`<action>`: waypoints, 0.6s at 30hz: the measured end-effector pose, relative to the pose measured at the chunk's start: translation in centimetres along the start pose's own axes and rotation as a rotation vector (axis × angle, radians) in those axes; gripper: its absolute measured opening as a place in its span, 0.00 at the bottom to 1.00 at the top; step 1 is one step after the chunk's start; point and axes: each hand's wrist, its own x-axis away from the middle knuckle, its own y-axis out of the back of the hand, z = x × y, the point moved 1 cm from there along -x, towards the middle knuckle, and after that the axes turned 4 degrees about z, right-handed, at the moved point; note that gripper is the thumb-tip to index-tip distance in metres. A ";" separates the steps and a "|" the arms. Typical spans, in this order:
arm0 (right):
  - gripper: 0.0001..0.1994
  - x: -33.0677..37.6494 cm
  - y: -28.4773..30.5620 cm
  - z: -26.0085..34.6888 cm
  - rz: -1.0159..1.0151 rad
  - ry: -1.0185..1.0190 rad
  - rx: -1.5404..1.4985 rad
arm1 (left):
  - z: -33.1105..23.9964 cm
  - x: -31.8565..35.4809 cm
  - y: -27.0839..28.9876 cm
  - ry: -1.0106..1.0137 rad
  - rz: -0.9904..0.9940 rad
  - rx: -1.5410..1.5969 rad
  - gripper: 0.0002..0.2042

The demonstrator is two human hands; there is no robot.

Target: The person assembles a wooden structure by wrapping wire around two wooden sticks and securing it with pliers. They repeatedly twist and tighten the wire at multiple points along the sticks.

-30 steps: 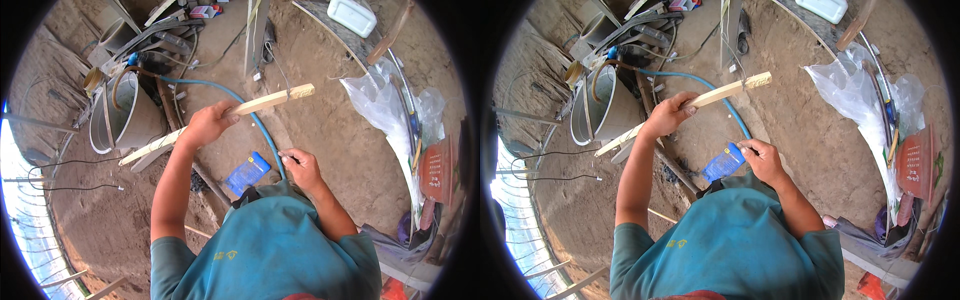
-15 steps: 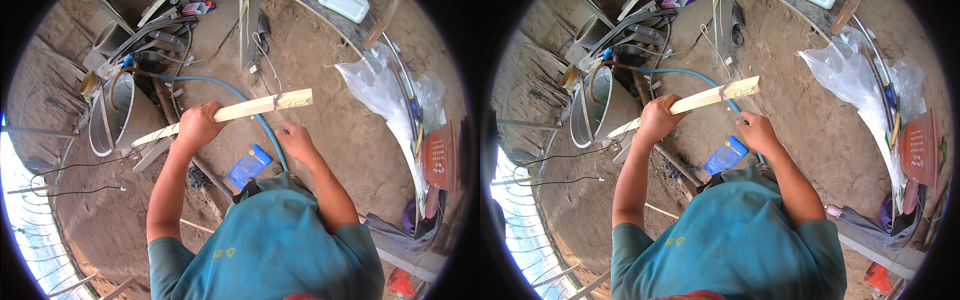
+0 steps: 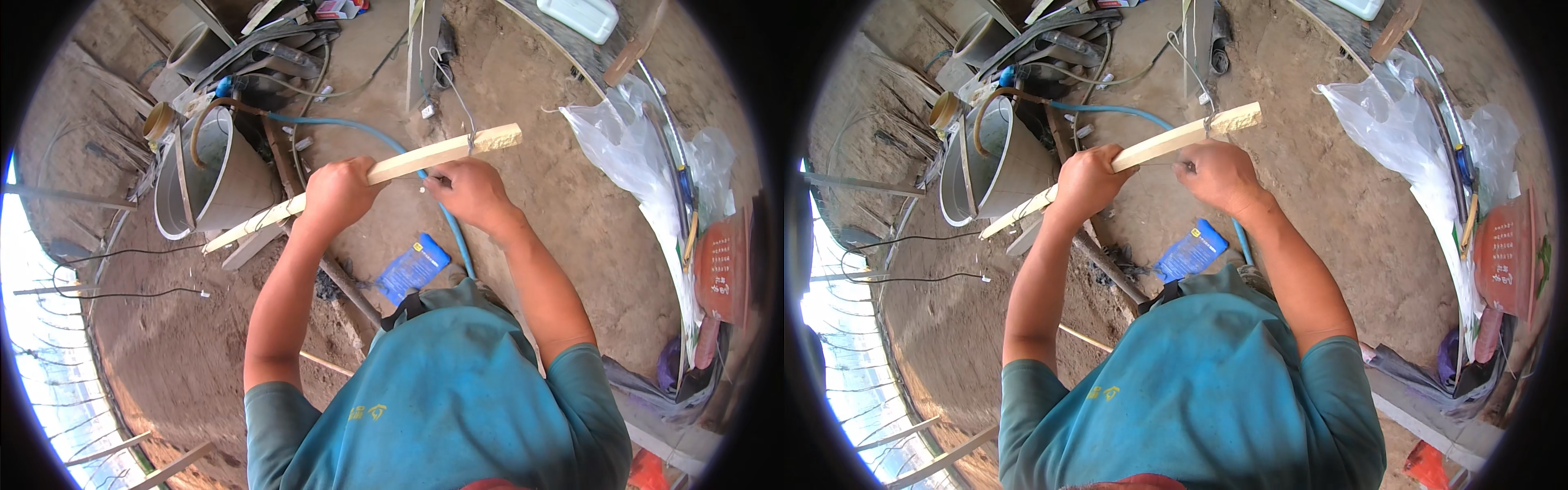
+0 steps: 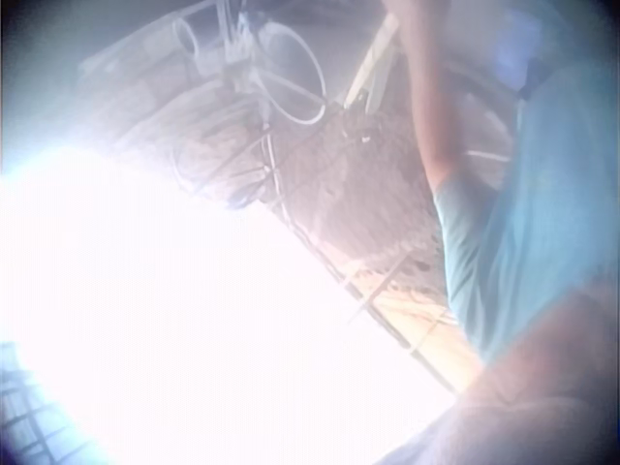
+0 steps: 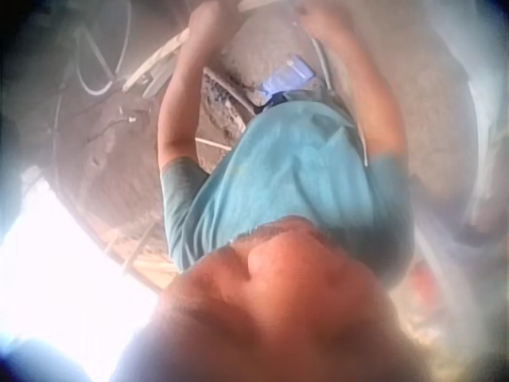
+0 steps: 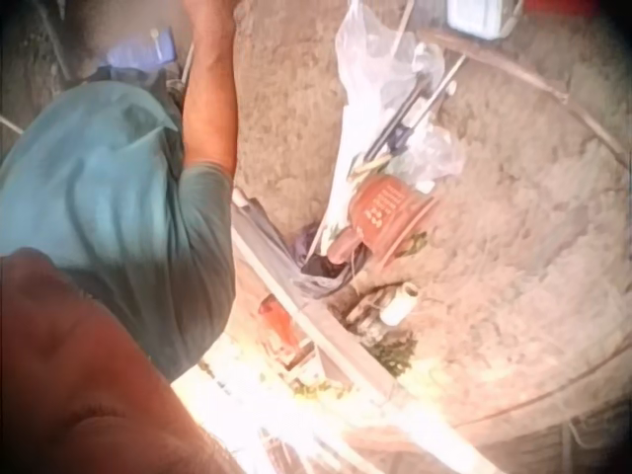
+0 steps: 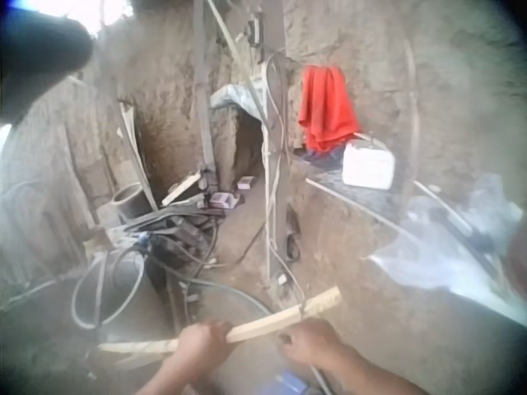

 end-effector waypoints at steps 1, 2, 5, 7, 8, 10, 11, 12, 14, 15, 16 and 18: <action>0.09 -0.1 -0.4 0.3 -0.070 0.038 0.022 | 0.0 0.0 -0.1 0.004 -0.017 -0.012 0.14; 0.09 -0.2 -0.9 0.6 -0.139 0.076 0.043 | 0.1 0.0 -0.1 0.021 -0.017 -0.019 0.14; 0.10 -0.6 -1.5 0.9 -0.247 0.120 0.062 | 0.1 0.0 -0.1 0.067 -0.007 -0.038 0.14; 0.11 -0.8 -1.9 0.9 -0.281 0.112 0.054 | -0.1 0.0 0.2 0.093 0.014 -0.046 0.14; 0.12 -1.0 -2.0 0.9 -0.298 0.100 0.048 | -0.2 -0.1 0.1 0.093 0.013 -0.045 0.14; 0.12 -1.4 -2.1 0.8 -0.285 0.045 0.051 | -0.4 -0.2 0.0 0.094 0.010 -0.043 0.14; 0.12 -1.6 -2.1 0.7 -0.255 0.000 0.059 | -0.5 -0.2 -0.1 0.086 0.007 -0.038 0.14; 0.13 -1.9 -2.1 0.6 -0.226 -0.043 0.067 | -0.5 -0.3 -0.3 0.079 0.004 -0.033 0.14; 0.10 -2.2 -3.1 0.0 -0.236 -0.107 0.001 | -0.6 -0.5 -0.3 0.074 0.013 -0.025 0.13; 0.09 -2.4 -3.7 -0.4 -0.242 -0.140 -0.032 | -0.8 -0.6 -0.2 0.077 0.025 -0.022 0.13; 0.10 -2.9 -4.2 -0.7 -0.302 -0.103 -0.115 | -0.9 -0.7 0.0 0.081 0.038 -0.019 0.13; 0.11 -3.9 -5.2 -1.0 -0.422 -0.034 -0.282 | -1.5 -1.1 0.2 0.047 0.079 0.008 0.13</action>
